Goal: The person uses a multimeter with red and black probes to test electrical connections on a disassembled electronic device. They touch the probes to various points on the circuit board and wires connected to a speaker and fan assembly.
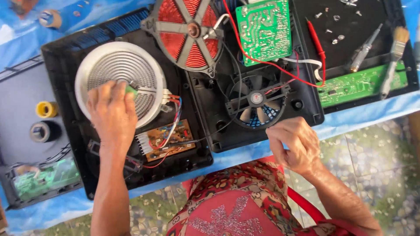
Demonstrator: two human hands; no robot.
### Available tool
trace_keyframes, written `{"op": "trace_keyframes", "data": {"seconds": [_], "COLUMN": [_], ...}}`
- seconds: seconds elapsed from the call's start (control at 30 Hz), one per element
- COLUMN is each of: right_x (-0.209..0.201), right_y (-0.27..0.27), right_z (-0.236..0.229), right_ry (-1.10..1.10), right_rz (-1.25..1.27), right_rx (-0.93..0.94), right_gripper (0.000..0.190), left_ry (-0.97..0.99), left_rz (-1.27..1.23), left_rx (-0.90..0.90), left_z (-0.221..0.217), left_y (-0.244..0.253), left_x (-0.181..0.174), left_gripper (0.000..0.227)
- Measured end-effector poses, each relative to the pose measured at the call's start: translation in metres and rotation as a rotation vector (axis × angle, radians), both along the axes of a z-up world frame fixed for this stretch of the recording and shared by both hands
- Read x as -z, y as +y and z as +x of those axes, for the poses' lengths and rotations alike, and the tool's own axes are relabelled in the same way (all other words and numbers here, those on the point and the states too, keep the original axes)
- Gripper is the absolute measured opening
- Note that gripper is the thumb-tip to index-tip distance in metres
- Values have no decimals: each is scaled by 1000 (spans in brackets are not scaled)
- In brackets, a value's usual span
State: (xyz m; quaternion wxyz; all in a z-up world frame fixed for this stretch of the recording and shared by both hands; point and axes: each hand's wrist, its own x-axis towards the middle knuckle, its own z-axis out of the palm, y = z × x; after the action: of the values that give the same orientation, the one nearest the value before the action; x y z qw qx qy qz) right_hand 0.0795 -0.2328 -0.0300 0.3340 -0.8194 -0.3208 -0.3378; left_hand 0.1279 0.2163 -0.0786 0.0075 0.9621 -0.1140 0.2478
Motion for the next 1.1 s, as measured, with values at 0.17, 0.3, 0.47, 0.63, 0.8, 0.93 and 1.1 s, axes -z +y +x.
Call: {"op": "trace_keyframes", "data": {"seconds": [0.17, 0.3, 0.47, 0.63, 0.8, 0.93, 1.1], "right_x": [-9, -36, -72, -34, 26, 42, 62], "right_y": [-34, -86, -128, -154, -154, -146, -146], "right_z": [12, 26, 70, 133, 172, 187, 196], "right_ry": [209, 228, 357, 418, 598, 732, 772], "right_rz": [-18, -56, -29, -351, -542, -634, -591], "right_rx": [182, 587, 375, 242, 569, 676, 710], "right_gripper": [20, 8, 12, 10, 13, 28, 16], "left_ry": [76, 128, 71, 145, 72, -42, -21], "left_rz": [-58, 67, 163, 69, 4, -103, -203], "left_rx": [18, 2, -35, -94, -61, 63, 152], "left_z": [-10, -14, -28, -42, -64, -64, -40], "left_y": [-23, -16, -25, -22, -65, -107, -164], "left_x": [-29, -23, -37, -16, -36, -50, -80], "left_gripper": [24, 35, 44, 43, 33, 34, 30]}}
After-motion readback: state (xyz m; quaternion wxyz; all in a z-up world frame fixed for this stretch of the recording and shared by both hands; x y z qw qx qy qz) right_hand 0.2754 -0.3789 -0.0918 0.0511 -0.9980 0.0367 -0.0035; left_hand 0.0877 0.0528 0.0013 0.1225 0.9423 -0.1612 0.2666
